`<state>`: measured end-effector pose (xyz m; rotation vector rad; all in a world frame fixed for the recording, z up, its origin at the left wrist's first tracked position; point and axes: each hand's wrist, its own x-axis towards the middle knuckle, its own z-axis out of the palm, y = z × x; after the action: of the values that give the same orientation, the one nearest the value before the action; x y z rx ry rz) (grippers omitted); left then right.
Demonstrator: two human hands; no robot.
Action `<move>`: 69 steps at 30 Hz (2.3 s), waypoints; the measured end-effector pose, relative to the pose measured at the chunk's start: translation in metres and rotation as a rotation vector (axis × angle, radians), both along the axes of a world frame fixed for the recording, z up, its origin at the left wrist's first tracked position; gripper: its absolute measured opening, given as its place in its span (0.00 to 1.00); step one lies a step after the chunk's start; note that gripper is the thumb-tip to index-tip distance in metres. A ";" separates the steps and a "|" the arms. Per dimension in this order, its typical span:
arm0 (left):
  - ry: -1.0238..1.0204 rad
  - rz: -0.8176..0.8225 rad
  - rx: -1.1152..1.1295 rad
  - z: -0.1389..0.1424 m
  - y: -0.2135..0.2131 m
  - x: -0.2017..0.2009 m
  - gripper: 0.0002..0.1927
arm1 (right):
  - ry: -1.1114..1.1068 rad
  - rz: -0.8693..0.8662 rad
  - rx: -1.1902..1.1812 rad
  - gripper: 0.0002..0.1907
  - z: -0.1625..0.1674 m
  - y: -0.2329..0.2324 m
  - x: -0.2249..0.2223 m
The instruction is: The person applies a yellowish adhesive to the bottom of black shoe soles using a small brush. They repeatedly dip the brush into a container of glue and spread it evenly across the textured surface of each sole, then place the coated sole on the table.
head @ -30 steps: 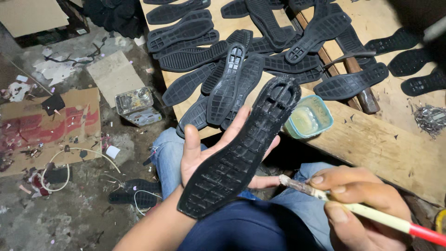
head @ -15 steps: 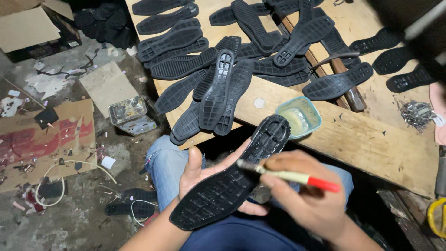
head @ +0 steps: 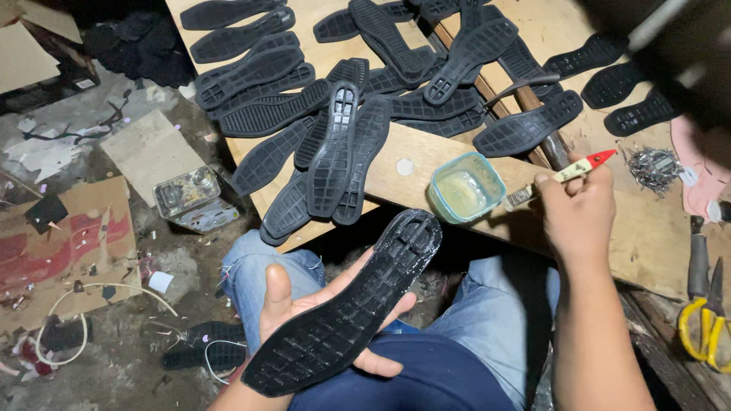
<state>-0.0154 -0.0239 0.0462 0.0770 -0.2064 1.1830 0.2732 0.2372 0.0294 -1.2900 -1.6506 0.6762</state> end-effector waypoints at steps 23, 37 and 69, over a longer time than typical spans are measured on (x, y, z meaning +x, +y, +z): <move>-0.008 -0.051 -0.047 0.031 0.058 0.026 0.54 | 0.775 0.648 -0.883 0.39 -0.046 -0.087 -0.011; 0.355 0.084 -0.372 0.026 0.063 0.038 0.50 | 1.328 0.723 -0.811 0.46 0.020 -0.134 -0.033; 2.334 0.650 0.133 -0.071 0.274 -0.050 0.13 | 1.060 0.363 -0.596 0.31 0.018 0.209 0.049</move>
<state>-0.0651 0.2505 -0.0251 1.5942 1.8917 0.9995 0.3218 0.4460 0.0473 -0.7188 -0.7880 1.7914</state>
